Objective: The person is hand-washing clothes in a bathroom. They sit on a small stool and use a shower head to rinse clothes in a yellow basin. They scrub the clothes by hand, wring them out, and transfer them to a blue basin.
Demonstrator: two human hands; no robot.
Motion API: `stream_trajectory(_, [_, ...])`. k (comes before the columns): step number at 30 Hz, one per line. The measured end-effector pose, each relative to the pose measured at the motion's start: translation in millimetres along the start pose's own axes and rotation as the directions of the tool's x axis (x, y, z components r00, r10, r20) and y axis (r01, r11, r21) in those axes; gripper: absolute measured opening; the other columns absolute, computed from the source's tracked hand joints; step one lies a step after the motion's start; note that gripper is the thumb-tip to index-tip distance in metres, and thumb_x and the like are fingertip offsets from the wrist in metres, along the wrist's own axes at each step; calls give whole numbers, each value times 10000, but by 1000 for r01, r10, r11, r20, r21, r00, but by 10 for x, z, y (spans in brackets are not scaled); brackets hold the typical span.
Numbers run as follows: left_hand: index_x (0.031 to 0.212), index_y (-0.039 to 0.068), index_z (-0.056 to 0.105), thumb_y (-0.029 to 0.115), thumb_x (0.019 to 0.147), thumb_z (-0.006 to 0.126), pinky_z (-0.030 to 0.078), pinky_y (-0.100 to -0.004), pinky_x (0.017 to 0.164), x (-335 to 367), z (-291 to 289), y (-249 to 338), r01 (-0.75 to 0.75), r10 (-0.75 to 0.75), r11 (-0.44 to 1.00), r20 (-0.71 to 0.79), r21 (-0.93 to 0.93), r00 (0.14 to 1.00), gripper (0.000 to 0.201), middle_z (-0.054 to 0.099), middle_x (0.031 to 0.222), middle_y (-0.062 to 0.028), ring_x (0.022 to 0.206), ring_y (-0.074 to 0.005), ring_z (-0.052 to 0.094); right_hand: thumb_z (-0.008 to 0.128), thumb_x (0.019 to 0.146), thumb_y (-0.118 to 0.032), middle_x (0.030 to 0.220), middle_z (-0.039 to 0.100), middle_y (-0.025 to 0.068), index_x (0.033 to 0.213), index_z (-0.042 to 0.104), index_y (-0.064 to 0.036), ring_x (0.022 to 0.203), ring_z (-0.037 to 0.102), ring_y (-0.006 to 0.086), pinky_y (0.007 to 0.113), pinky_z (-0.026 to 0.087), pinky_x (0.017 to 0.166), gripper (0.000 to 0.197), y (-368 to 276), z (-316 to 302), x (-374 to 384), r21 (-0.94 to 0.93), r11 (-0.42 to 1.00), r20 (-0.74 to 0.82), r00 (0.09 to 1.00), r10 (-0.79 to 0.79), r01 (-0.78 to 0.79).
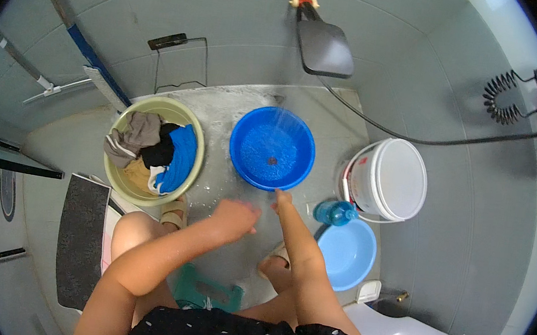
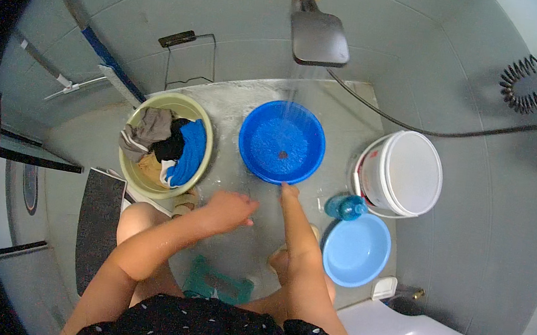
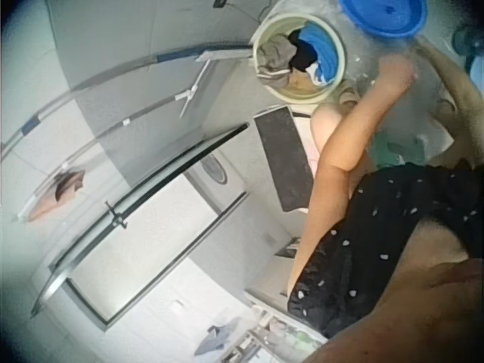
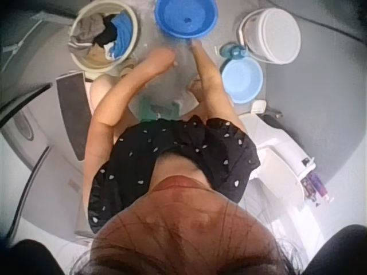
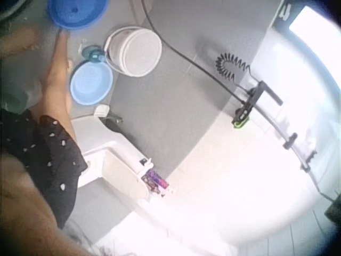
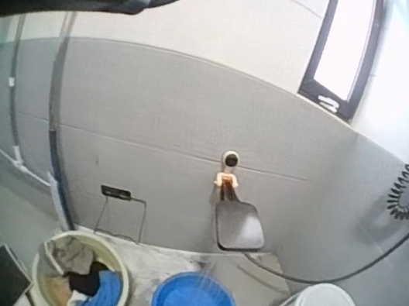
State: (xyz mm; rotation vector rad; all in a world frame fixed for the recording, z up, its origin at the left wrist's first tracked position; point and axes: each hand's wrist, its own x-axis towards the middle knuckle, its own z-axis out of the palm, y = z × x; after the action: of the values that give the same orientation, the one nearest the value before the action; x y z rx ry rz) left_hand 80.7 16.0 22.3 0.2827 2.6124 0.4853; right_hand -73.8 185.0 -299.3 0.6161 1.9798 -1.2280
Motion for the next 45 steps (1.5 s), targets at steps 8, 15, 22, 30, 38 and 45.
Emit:
stream_trajectory(8, [1143, 68, 530, 289, 761, 622, 480, -403, 696, -108, -167, -73, 40, -48, 997, -141, -66, 989, 450, 599, 915, -104, 875, -283, 595, 477, 905, -287, 1138, 481, 223, 1212, 381, -27, 803, 577, 372, 417, 546, 615, 413, 261, 330, 221, 587, 765, 170, 965, 201, -263])
stream_trajectory(15, [1099, 66, 550, 265, 737, 640, 476, -400, 672, -2, -50, -173, 53, -63, 997, -188, -58, 980, 423, 595, 880, -103, 848, -265, 594, 384, 921, -107, 981, 584, 176, 1145, 426, 12, 717, 625, 279, 365, 556, 478, 256, 21, 123, 7, 584, 808, -102, 995, -18, 75])
stream_trajectory(22, [1002, 64, 563, 257, 718, 659, 473, -385, 639, 42, -80, -124, -14, 4, 999, -198, -50, 980, 357, 589, 856, -92, 811, -257, 587, 437, 836, -53, 821, 596, 88, 1020, 521, -50, 680, 600, 195, 298, 516, 524, 202, 287, -505, -59, 283, 958, -83, 996, -19, 42])
stream_trajectory(30, [988, 34, 561, 281, 720, 656, 478, -390, 605, 82, -80, -79, -89, 81, 996, -271, -17, 959, 377, 605, 876, -100, 807, -254, 601, 593, 774, -169, 866, 623, 81, 986, 596, -29, 779, 593, 190, 315, 474, 706, 253, 164, -237, -572, -214, 801, 322, 815, -483, 559])
stream_trajectory(38, [1068, 47, 540, 293, 777, 628, 495, -401, 672, 334, -52, -116, -67, 60, 994, -81, -82, 995, 391, 608, 955, -119, 912, -279, 600, 515, 847, -149, 969, 587, 48, 1034, 559, -28, 828, 560, 138, 278, 468, 721, 227, -1163, -349, -2383, 8, 877, 278, 841, -463, 480])
stream_trajectory(45, [1071, 84, 580, 306, 775, 633, 481, -414, 763, 307, -132, -147, 2, -15, 996, -141, -90, 990, 374, 563, 1053, -132, 963, -297, 564, 527, 851, -94, 996, 570, 68, 1054, 552, -2, 829, 573, 146, 264, 490, 680, 224, -1440, -352, -2611, 151, 830, 160, 815, -557, 538])
